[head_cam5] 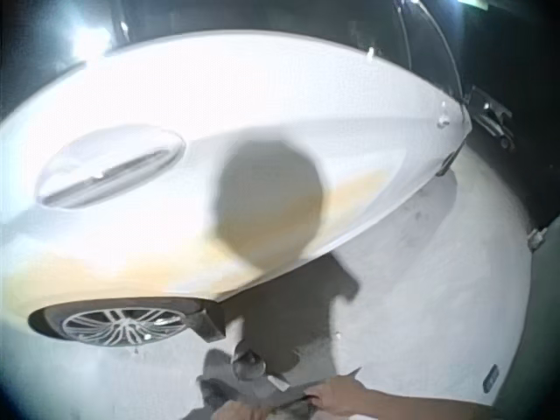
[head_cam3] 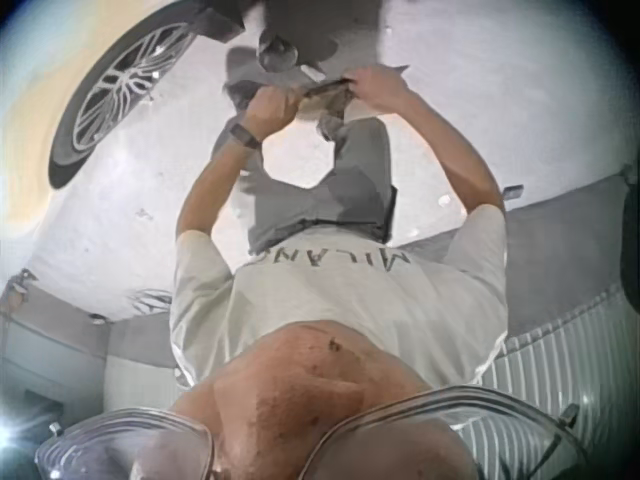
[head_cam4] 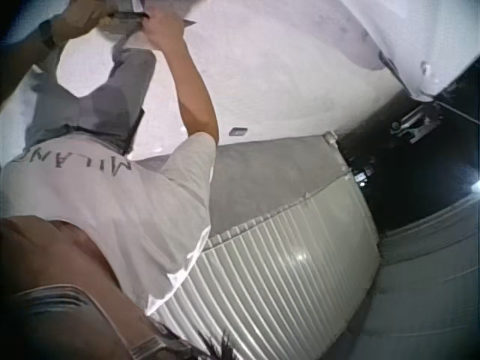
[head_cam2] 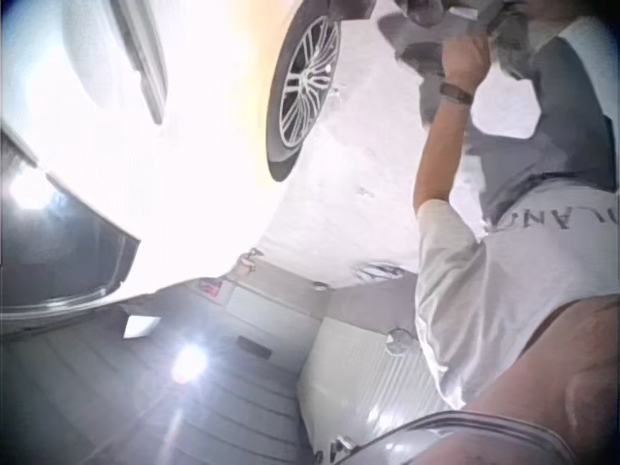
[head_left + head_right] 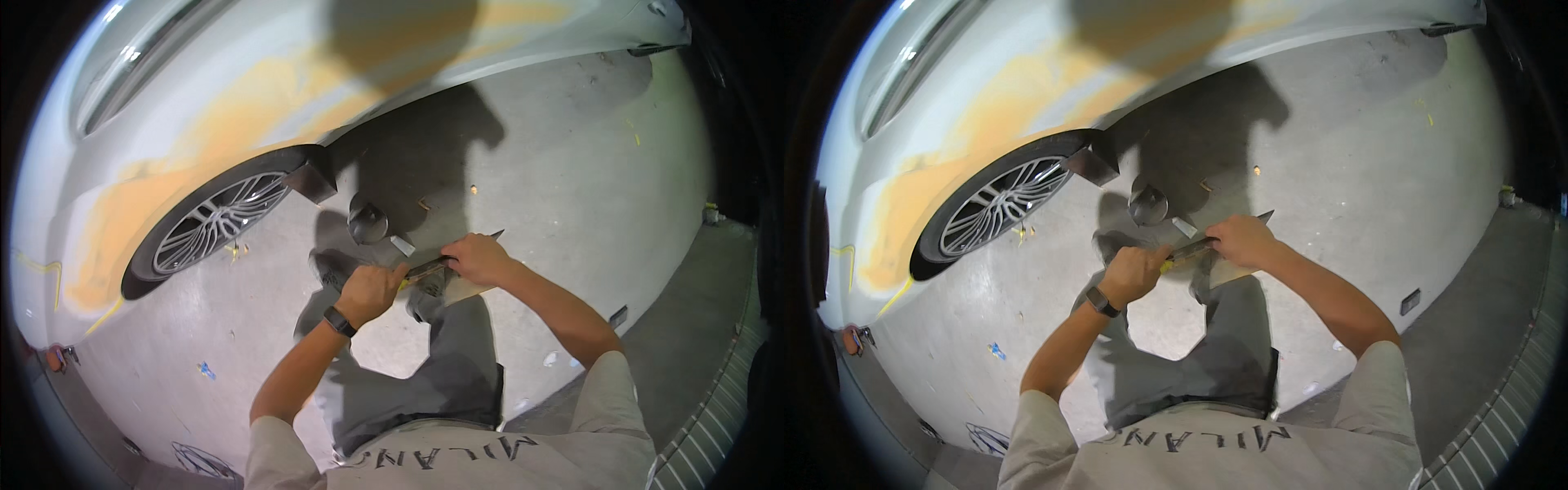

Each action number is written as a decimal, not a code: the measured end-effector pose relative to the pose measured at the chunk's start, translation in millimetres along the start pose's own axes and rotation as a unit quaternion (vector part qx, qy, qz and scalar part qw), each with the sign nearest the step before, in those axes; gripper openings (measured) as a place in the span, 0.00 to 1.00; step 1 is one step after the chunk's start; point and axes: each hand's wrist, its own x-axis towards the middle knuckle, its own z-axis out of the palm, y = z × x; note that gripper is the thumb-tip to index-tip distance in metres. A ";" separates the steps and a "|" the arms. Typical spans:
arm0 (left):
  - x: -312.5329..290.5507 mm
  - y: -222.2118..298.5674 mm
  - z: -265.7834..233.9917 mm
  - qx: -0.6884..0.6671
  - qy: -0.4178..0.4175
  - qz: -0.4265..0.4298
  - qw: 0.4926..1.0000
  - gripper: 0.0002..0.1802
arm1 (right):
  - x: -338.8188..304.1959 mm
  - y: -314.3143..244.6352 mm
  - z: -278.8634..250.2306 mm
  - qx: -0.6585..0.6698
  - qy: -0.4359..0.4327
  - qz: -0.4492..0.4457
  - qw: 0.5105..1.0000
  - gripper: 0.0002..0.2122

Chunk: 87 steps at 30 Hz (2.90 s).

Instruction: The person sands the rear quarter panel of a white car using a sanding block and sandpaper. They repeatedly apply and remove sandpaper, sanding the surface in long strokes and checking the finish by hand.

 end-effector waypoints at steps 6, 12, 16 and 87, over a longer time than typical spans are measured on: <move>33.9 -109.5 52.7 -0.039 -0.035 -0.042 0.998 0.20 | 139.6 53.3 34.6 0.033 0.007 -0.061 0.998 0.08; 57.1 -190.9 -16.5 0.185 0.051 0.007 0.981 0.34 | 251.8 66.7 85.9 0.090 0.098 -0.187 0.973 0.09; 69.1 -194.7 -55.3 0.426 -0.025 -0.047 0.903 0.44 | 280.5 69.1 98.3 0.082 0.075 -0.222 0.969 0.09; 353.4 -252.4 -89.0 0.720 -0.151 0.136 0.664 0.56 | 338.1 172.7 95.7 0.088 0.051 -0.098 0.990 0.12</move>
